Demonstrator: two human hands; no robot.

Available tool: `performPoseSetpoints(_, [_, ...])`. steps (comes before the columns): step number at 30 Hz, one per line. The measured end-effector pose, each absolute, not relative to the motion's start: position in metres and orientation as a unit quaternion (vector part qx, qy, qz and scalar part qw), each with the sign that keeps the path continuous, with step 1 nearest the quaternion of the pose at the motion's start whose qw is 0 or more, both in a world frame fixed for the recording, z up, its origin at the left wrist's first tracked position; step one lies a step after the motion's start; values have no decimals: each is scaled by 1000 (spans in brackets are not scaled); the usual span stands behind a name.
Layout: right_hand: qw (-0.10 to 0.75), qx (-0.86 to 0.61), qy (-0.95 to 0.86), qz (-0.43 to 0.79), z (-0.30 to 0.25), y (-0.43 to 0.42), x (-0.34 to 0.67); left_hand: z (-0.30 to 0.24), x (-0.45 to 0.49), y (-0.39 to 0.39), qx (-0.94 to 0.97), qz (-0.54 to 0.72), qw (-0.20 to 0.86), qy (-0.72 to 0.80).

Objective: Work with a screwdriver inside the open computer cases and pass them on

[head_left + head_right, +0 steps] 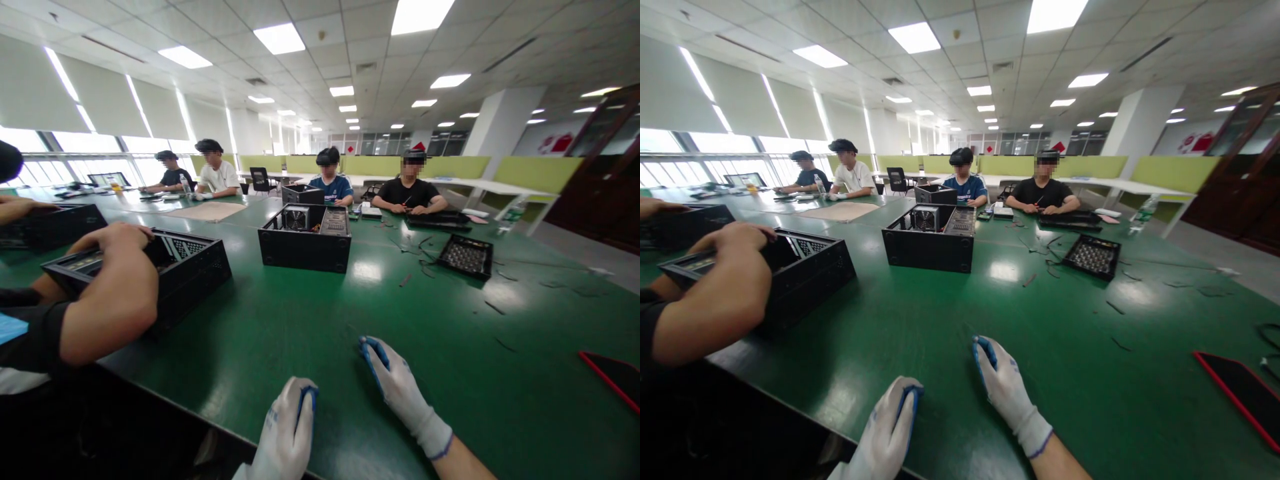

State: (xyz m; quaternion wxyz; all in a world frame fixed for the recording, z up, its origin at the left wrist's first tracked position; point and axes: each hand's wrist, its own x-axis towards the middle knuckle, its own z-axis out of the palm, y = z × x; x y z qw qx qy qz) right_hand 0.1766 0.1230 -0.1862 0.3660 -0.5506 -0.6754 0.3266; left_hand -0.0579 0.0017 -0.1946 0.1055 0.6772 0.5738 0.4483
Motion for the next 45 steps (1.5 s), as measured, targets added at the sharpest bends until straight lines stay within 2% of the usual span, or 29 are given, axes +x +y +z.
performPoseSetpoints(6, [353,-555,-674,335,-184,120,177,-151,-73,44,713,410,82,563])
performPoseSetpoints(12, [356,-561,-667,336,-180,118,175,-91,-90,178,696,290,-31,656])
performPoseSetpoints(15, [359,-556,-671,334,-180,117,175,-69,-96,253,699,251,-44,668])
performPoseSetpoints(20, [309,-586,-665,346,-182,114,178,-50,-101,346,708,179,-29,682])
performPoseSetpoints(24, [274,-583,-671,368,-190,116,181,-52,-103,380,704,141,-32,695])
performPoseSetpoints(31, [292,-573,-673,366,-196,118,181,-52,-102,386,708,114,-60,694])
performPoseSetpoints(36, [313,-565,-680,347,-190,114,179,-48,-95,351,733,105,-70,668])
performPoseSetpoints(40, [337,-558,-707,276,-187,107,180,-52,-80,297,754,108,-85,642])
performPoseSetpoints(45, [388,-513,-759,98,-150,93,192,-50,-54,215,777,89,-83,618])
